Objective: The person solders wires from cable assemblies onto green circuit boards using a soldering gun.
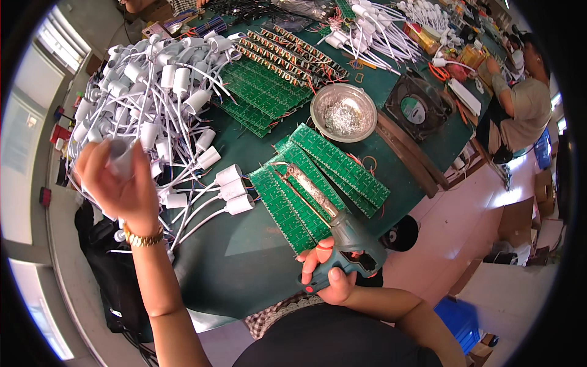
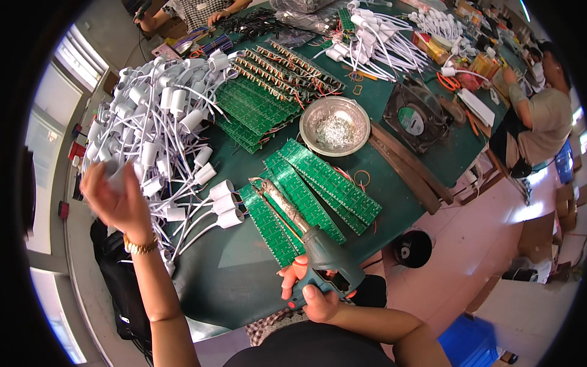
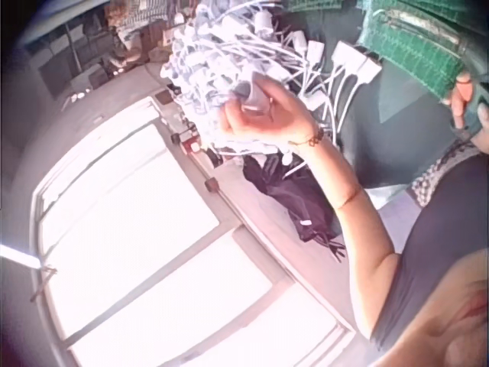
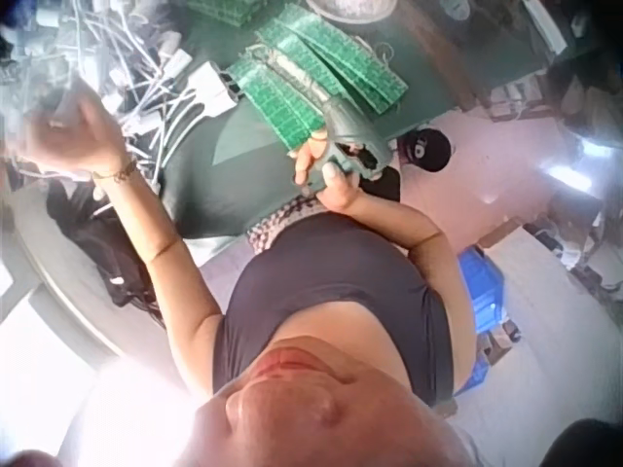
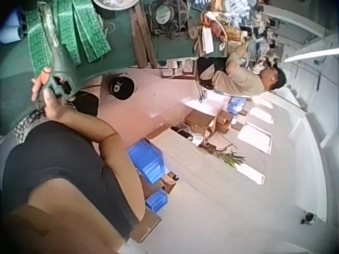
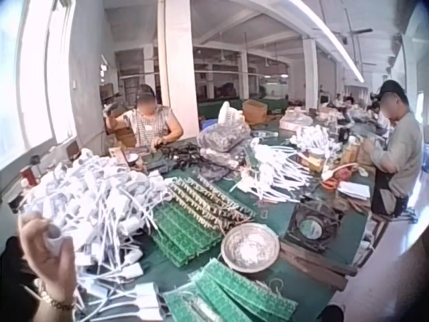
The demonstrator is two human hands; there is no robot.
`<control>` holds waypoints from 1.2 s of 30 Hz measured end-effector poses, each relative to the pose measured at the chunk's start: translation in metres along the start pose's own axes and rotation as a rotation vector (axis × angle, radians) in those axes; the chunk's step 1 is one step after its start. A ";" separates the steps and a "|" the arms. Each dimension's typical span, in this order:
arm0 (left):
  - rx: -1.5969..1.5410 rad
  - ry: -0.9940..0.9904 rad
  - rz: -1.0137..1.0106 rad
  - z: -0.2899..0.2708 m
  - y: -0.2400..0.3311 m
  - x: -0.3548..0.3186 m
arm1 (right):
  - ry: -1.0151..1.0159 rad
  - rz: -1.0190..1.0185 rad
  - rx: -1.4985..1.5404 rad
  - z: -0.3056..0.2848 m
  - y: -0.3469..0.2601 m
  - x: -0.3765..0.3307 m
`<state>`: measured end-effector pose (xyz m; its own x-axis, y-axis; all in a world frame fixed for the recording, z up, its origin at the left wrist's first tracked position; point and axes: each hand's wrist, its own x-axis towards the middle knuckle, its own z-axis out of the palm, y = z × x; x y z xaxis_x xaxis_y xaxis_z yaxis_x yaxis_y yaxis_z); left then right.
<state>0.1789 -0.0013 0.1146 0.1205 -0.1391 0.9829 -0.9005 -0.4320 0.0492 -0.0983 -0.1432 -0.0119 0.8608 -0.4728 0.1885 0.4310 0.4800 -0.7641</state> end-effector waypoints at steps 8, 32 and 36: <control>-0.124 -1.084 -0.126 -0.037 0.115 -0.022 | 0.034 -0.087 0.013 -0.009 0.007 -0.001; -0.241 -0.901 -0.118 -0.005 0.083 -0.110 | -0.253 0.109 -0.107 -0.004 -0.025 -0.006; -0.216 -0.910 -0.095 0.009 0.088 -0.104 | -0.226 0.173 -0.327 -0.027 -0.042 -0.008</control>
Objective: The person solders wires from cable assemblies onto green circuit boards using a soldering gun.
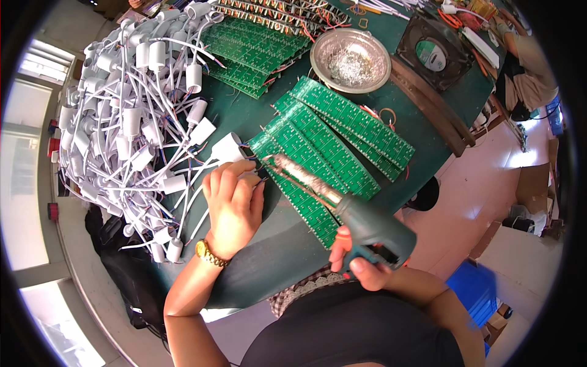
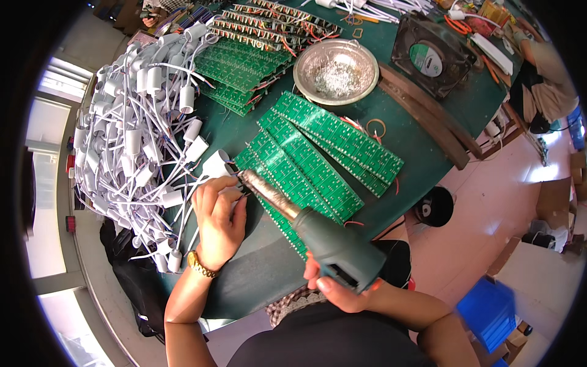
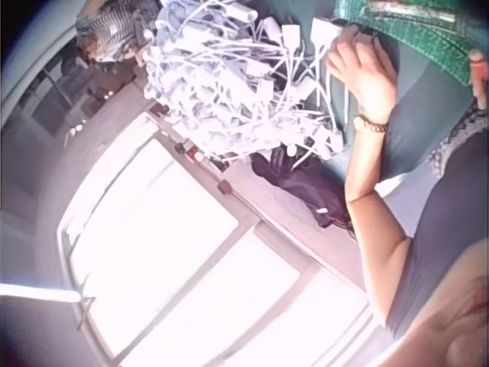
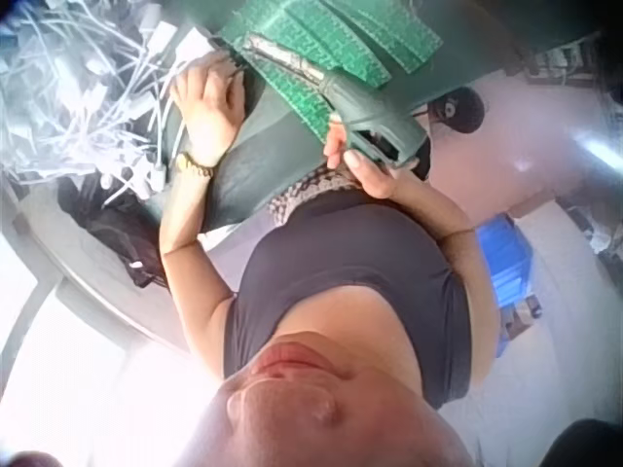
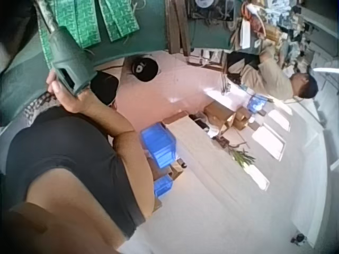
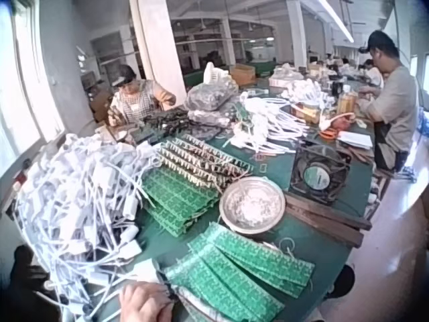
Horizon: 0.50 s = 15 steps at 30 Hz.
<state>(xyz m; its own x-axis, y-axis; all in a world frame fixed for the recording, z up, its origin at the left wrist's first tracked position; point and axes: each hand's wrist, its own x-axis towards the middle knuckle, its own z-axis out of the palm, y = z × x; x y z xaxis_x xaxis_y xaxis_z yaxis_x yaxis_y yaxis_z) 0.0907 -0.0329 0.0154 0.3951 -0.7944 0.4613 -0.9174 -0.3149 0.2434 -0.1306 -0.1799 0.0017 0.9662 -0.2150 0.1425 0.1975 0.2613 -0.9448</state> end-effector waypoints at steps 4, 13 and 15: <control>-0.084 -0.050 -0.119 -0.001 0.004 0.005 | 0.085 0.084 0.053 -0.006 -0.008 -0.004; -0.207 -0.011 -0.263 0.004 -0.001 0.003 | -0.016 0.056 -0.128 -0.023 0.006 -0.013; -0.202 0.044 -0.266 0.007 -0.003 0.003 | -0.008 0.063 -0.227 -0.019 0.004 -0.016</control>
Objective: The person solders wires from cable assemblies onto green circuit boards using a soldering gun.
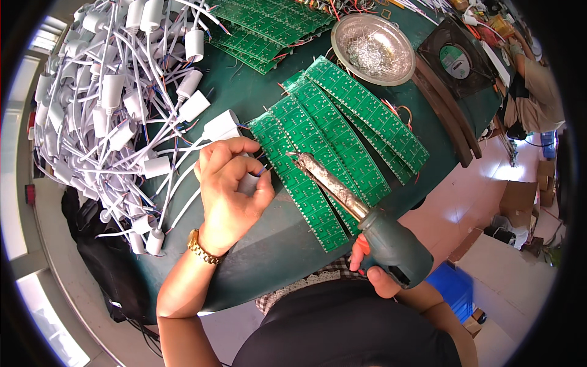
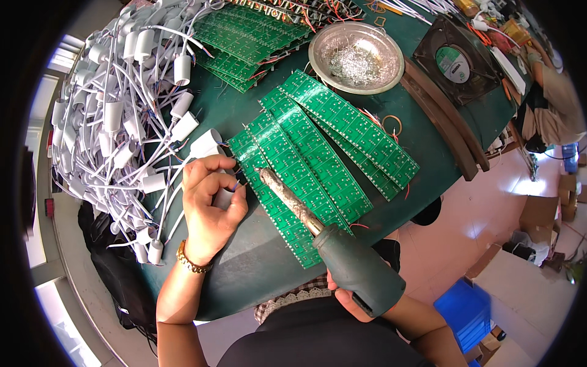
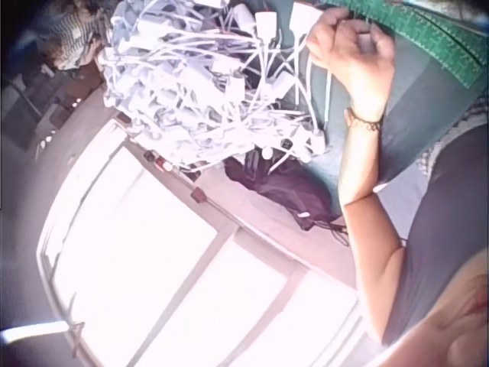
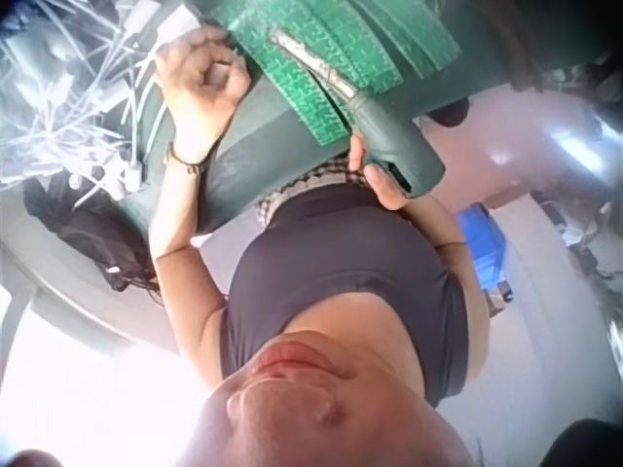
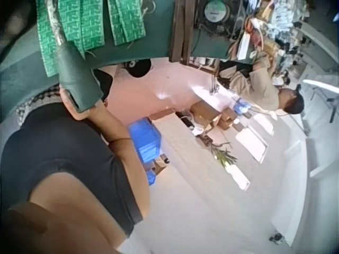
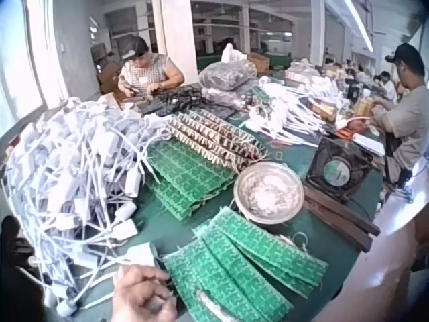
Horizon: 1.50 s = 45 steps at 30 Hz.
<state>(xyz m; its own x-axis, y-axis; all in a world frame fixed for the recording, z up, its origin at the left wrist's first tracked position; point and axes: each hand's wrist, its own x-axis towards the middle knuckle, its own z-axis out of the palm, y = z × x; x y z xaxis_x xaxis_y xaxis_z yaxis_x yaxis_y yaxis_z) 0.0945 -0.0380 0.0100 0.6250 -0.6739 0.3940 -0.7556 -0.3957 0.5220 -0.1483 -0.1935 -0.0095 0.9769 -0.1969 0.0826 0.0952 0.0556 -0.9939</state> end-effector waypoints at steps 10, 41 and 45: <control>-0.010 0.027 0.008 0.005 -0.003 -0.003 | -0.113 0.177 -0.487 -0.008 -0.012 -0.002; 0.009 -0.021 0.017 0.004 -0.002 -0.001 | -0.121 0.184 -0.168 -0.008 -0.022 0.001; 0.032 -0.019 0.017 0.004 -0.003 -0.002 | -0.140 0.039 -0.134 -0.014 -0.029 0.015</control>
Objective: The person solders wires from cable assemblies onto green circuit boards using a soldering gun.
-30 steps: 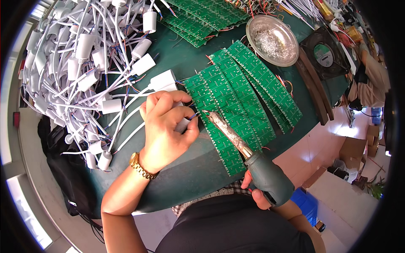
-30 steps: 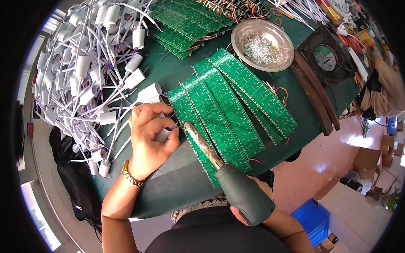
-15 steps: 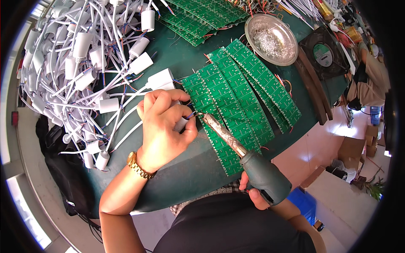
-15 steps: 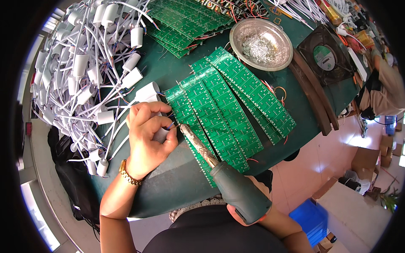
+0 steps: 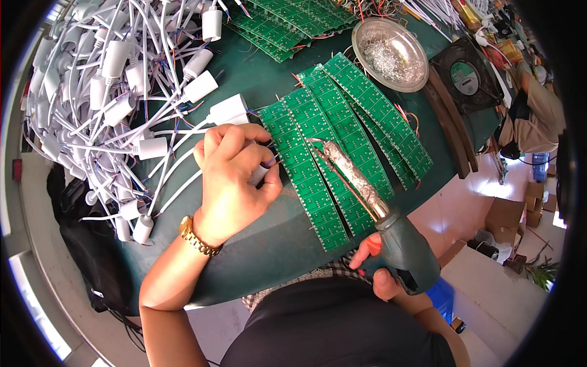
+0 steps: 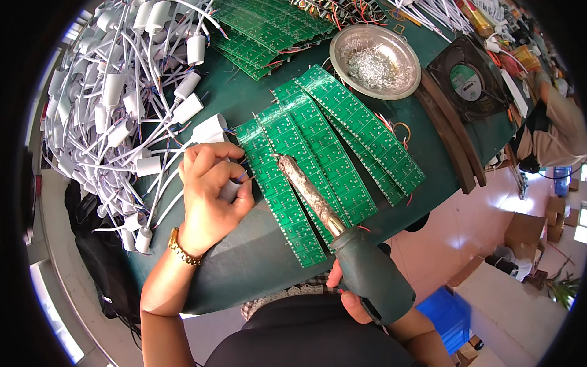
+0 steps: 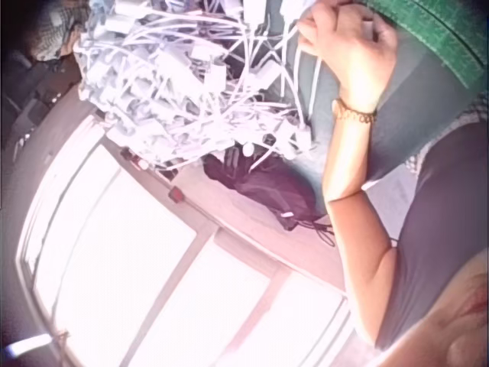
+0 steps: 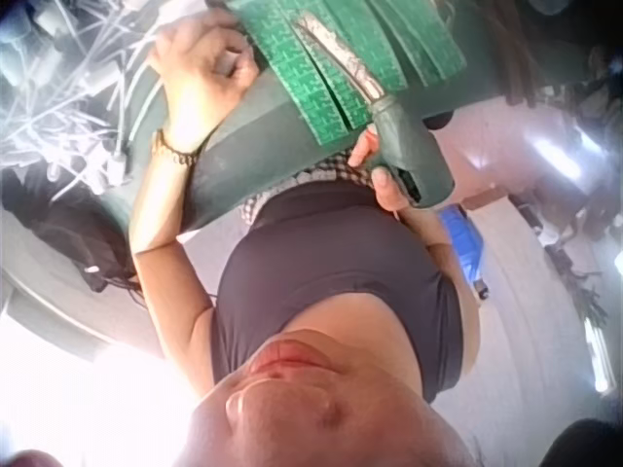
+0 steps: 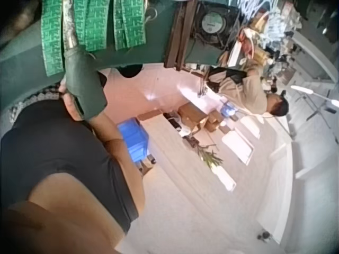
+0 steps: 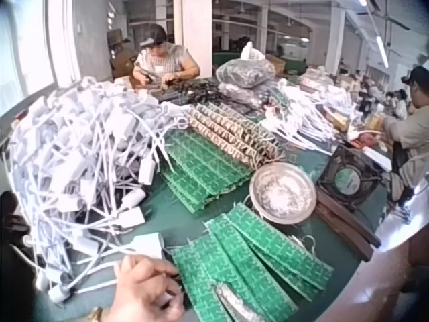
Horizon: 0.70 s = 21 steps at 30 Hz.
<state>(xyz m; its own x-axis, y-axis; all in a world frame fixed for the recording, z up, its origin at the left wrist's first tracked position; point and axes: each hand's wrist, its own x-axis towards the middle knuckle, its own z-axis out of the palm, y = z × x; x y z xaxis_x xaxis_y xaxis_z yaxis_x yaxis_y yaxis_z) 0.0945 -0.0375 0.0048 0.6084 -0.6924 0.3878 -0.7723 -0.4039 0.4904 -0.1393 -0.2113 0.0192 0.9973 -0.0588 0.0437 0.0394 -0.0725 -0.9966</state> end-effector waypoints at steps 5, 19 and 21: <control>-0.018 0.016 0.010 0.001 0.000 0.001 | 0.211 0.074 0.058 0.008 0.011 -0.009; -0.100 -0.004 0.056 -0.006 -0.002 -0.005 | 0.306 0.078 0.160 0.021 0.011 -0.003; -0.093 0.007 0.055 -0.005 -0.002 -0.005 | 0.300 0.094 0.184 0.019 0.014 -0.003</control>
<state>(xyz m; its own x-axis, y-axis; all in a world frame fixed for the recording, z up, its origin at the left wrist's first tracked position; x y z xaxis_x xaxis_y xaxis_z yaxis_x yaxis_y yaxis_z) 0.0939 -0.0300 0.0058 0.5669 -0.7077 0.4216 -0.7845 -0.3076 0.5385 -0.1405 -0.1930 0.0041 0.9356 -0.3483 -0.0570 -0.0136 0.1257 -0.9920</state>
